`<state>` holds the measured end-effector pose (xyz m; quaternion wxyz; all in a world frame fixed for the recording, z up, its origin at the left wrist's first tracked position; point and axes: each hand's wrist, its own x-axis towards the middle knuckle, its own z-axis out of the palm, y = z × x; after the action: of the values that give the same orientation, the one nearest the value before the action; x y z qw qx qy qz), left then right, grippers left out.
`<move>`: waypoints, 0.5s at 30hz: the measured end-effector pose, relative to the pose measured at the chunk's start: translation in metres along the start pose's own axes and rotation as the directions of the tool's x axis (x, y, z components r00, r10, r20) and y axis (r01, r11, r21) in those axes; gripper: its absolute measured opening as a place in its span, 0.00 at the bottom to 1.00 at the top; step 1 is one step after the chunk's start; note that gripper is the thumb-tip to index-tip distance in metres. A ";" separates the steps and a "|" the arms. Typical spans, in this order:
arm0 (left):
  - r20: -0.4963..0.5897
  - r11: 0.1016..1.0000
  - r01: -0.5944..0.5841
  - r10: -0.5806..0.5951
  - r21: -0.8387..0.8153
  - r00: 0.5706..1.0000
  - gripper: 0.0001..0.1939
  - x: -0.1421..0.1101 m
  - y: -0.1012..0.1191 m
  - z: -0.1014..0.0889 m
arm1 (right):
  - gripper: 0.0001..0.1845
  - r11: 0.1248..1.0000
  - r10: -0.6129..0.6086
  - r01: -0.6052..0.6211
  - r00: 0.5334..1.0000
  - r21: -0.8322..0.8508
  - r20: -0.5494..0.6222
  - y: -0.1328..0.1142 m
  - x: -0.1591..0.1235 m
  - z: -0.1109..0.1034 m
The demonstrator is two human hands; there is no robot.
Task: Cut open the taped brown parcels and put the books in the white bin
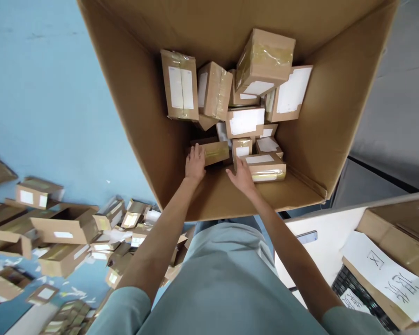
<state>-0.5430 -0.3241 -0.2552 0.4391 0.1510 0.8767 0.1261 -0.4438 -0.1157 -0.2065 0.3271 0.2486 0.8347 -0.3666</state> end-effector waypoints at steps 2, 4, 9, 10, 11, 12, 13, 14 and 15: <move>0.013 0.999 -0.039 0.039 -0.011 0.999 0.59 0.016 -0.005 0.011 | 0.44 0.999 0.022 -0.023 0.999 0.022 0.047 0.002 0.007 0.007; 0.005 0.998 -0.052 0.052 -0.044 0.999 0.53 0.030 -0.007 0.021 | 0.42 0.998 0.033 -0.037 0.997 0.045 0.073 0.005 0.013 0.014; 0.003 0.993 -0.035 0.035 -0.110 0.999 0.47 0.049 -0.006 0.021 | 0.39 0.989 0.057 -0.064 0.997 0.131 0.059 0.015 0.026 0.025; 0.010 0.996 -0.022 0.023 -0.092 1.000 0.50 0.050 -0.005 0.016 | 0.39 0.986 0.064 -0.072 0.996 0.150 0.060 0.015 0.028 0.025; 0.014 0.998 0.001 0.000 -0.064 1.000 0.53 0.048 -0.005 0.009 | 0.38 0.982 0.074 -0.084 0.995 0.168 0.067 0.015 0.030 0.025; 0.012 0.999 0.032 -0.032 -0.037 0.999 0.55 0.045 -0.005 0.002 | 0.38 0.977 0.087 -0.101 0.993 0.188 0.078 0.014 0.031 0.025; 0.002 0.997 0.069 -0.068 -0.023 0.998 0.56 0.040 -0.005 -0.007 | 0.38 0.971 0.101 -0.119 0.991 0.210 0.093 0.011 0.031 0.024; -0.011 0.994 0.103 -0.103 -0.031 0.995 0.56 0.032 -0.005 -0.016 | 0.38 0.963 0.109 -0.133 0.988 0.235 0.109 0.007 0.030 0.022; -0.029 0.990 0.128 -0.130 -0.063 0.991 0.55 0.023 -0.006 -0.025 | 0.37 0.955 0.108 -0.138 0.986 0.263 0.124 0.001 0.028 0.020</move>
<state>-0.5774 -0.3228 -0.2592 0.4362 0.0785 0.8874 0.1267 -0.4547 -0.1253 -0.2378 0.3571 0.3223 0.7407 -0.4689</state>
